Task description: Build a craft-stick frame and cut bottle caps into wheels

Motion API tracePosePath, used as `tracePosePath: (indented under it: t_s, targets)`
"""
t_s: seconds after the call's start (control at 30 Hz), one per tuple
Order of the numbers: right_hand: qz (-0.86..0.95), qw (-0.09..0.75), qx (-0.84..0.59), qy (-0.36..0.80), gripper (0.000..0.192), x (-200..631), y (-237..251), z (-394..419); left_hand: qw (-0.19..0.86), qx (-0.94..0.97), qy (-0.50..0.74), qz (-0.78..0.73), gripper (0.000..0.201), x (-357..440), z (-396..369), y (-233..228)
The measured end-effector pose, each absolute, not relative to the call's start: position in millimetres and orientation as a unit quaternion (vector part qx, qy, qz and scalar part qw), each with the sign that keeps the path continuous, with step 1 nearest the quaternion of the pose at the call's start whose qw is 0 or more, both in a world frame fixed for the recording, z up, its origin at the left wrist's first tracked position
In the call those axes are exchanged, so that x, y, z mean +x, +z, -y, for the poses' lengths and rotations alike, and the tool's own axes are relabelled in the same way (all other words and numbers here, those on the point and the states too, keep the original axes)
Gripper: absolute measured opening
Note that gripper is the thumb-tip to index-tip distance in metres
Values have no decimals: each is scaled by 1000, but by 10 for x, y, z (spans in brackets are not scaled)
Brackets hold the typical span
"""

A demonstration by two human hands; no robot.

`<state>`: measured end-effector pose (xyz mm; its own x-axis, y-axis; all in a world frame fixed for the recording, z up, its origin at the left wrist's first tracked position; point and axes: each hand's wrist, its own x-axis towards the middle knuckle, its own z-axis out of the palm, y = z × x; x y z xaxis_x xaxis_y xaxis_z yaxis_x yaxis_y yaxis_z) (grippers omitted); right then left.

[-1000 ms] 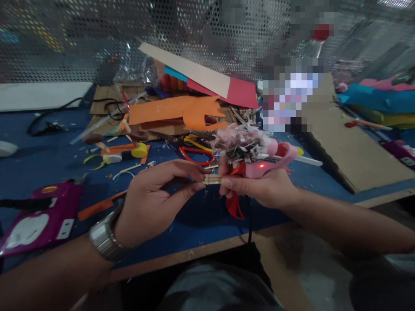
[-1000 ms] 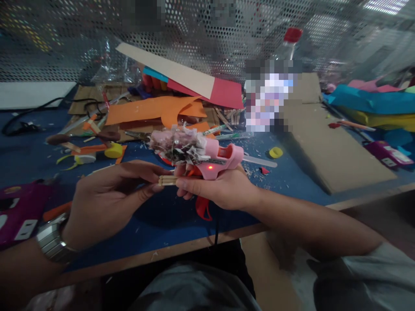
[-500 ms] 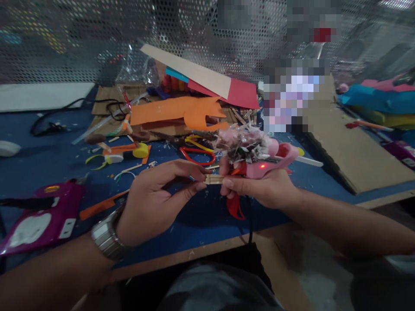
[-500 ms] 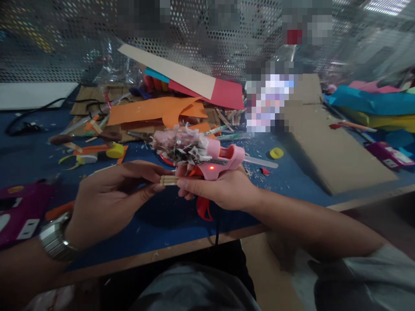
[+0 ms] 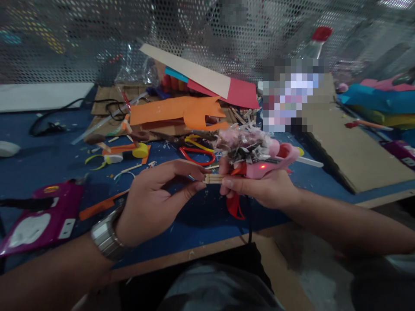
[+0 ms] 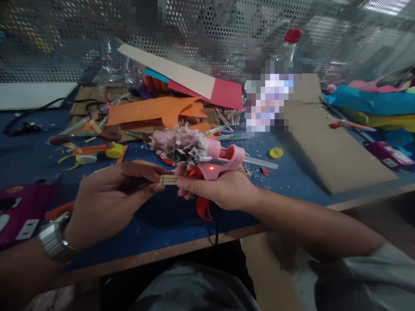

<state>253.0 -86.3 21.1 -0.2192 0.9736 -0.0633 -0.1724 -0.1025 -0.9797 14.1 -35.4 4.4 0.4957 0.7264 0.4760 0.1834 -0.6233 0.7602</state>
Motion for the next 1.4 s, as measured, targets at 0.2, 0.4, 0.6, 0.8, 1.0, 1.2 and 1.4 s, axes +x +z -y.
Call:
tracePosePath:
  t_s: [0.2, 0.4, 0.6, 0.8, 1.0, 1.2, 1.4]
  targets:
    - [483, 455, -425, 616, 40, 2535, 224, 867, 328, 800, 412, -288, 11, 141, 353, 43]
    - [501, 448, -417, 611, 41, 2547, 217, 860, 329, 798, 407, -298, 10, 143, 364, 34]
    - [504, 458, -418, 601, 42, 2535, 186, 863, 334, 799, 411, -286, 12, 139, 375, 48]
    - [503, 456, -418, 604, 38, 2530, 195, 859, 336, 801, 414, -274, 11, 135, 369, 34]
    - [504, 461, -418, 599, 39, 2531, 205, 862, 334, 799, 417, -274, 10, 138, 362, 30]
    - [498, 466, -410, 605, 36, 2534, 209, 866, 353, 784, 413, -301, 10, 135, 381, 30]
    - [496, 462, -432, 595, 40, 2536, 210, 872, 348, 787, 410, -302, 13, 139, 390, 41]
